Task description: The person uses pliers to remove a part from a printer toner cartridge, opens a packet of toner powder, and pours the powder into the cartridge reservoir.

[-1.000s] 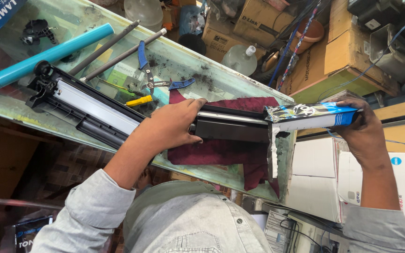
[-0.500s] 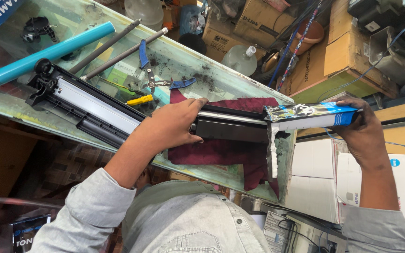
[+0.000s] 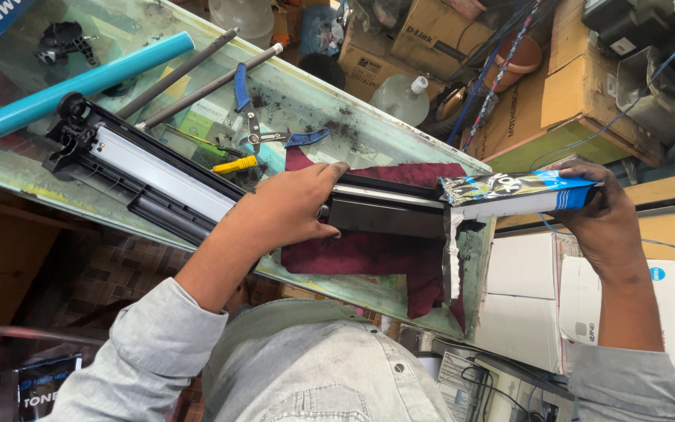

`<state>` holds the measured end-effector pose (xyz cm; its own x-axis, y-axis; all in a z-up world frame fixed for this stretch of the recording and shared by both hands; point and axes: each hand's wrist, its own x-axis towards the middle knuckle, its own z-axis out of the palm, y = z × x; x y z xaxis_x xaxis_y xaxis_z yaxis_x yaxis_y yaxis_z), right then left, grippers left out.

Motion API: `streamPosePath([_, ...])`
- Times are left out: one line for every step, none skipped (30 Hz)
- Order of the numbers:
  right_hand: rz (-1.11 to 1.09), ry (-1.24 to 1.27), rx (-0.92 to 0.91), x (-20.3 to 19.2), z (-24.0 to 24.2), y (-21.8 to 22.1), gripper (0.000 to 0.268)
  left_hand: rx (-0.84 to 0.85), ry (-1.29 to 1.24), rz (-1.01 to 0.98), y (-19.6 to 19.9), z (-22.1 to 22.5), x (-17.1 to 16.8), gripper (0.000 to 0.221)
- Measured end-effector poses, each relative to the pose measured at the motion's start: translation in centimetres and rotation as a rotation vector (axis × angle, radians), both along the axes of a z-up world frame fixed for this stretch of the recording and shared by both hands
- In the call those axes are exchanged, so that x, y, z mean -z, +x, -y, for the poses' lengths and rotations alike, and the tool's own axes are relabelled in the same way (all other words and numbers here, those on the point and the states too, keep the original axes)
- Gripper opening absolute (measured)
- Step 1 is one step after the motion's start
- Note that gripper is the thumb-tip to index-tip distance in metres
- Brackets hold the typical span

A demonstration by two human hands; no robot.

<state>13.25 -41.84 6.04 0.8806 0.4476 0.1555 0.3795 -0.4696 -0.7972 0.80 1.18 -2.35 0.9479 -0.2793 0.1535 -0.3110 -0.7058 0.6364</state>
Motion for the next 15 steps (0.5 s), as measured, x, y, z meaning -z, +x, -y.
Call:
streamPosePath([0.005, -0.001, -0.001, 0.05, -0.02, 0.05, 0.054, 0.000, -0.002, 0.004, 0.00, -0.01, 0.02, 0.091])
streamPosePath([0.010, -0.001, -0.002, 0.09, -0.03, 0.10, 0.054, 0.002, -0.005, 0.007, 0.01, -0.04, 0.04, 0.090])
streamPosePath([0.015, -0.002, -0.002, 0.12, -0.01, 0.15, 0.054, 0.005, -0.009, 0.010, 0.02, -0.05, 0.04, 0.090])
streamPosePath([0.018, -0.003, -0.011, 0.13, 0.02, 0.18, 0.054, 0.007, -0.012, 0.013, 0.04, -0.07, 0.04, 0.090])
streamPosePath([0.021, -0.003, -0.021, 0.13, 0.04, 0.22, 0.055, 0.009, -0.013, 0.010, 0.06, -0.10, 0.03, 0.089])
streamPosePath([0.024, -0.003, -0.030, 0.14, 0.03, 0.25, 0.055, 0.012, -0.015, 0.006, 0.10, -0.11, 0.01, 0.089])
streamPosePath([0.024, -0.004, -0.026, 0.15, 0.03, 0.26, 0.055, 0.014, -0.016, 0.002, 0.10, -0.12, -0.01, 0.089])
streamPosePath([0.023, -0.004, -0.022, 0.15, 0.04, 0.25, 0.055, 0.012, -0.017, -0.007, 0.07, -0.14, -0.02, 0.089])
streamPosePath([0.022, -0.006, -0.018, 0.11, 0.09, 0.25, 0.055, 0.009, -0.019, -0.016, 0.04, -0.13, -0.03, 0.089])
streamPosePath([0.037, -0.027, -0.013, 0.10, 0.11, 0.26, 0.055, 0.006, -0.021, -0.024, 0.01, -0.14, -0.04, 0.089])
streamPosePath([0.051, -0.047, -0.007, 0.12, 0.10, 0.29, 0.056, 0.011, -0.030, -0.005, 0.00, -0.15, -0.06, 0.089])
streamPosePath([0.066, -0.067, -0.002, 0.12, 0.08, 0.33, 0.056, 0.015, -0.038, 0.015, 0.00, -0.16, -0.09, 0.089])
streamPosePath([0.065, -0.069, 0.002, 0.15, 0.06, 0.34, 0.056, 0.020, -0.046, 0.034, -0.03, -0.20, -0.13, 0.089])
streamPosePath([0.064, -0.071, 0.007, 0.15, 0.04, 0.37, 0.055, 0.015, -0.041, 0.017, -0.07, -0.23, -0.18, 0.089])
streamPosePath([0.064, -0.074, 0.012, 0.12, 0.06, 0.38, 0.055, 0.011, -0.036, 0.000, -0.09, -0.20, -0.23, 0.088])
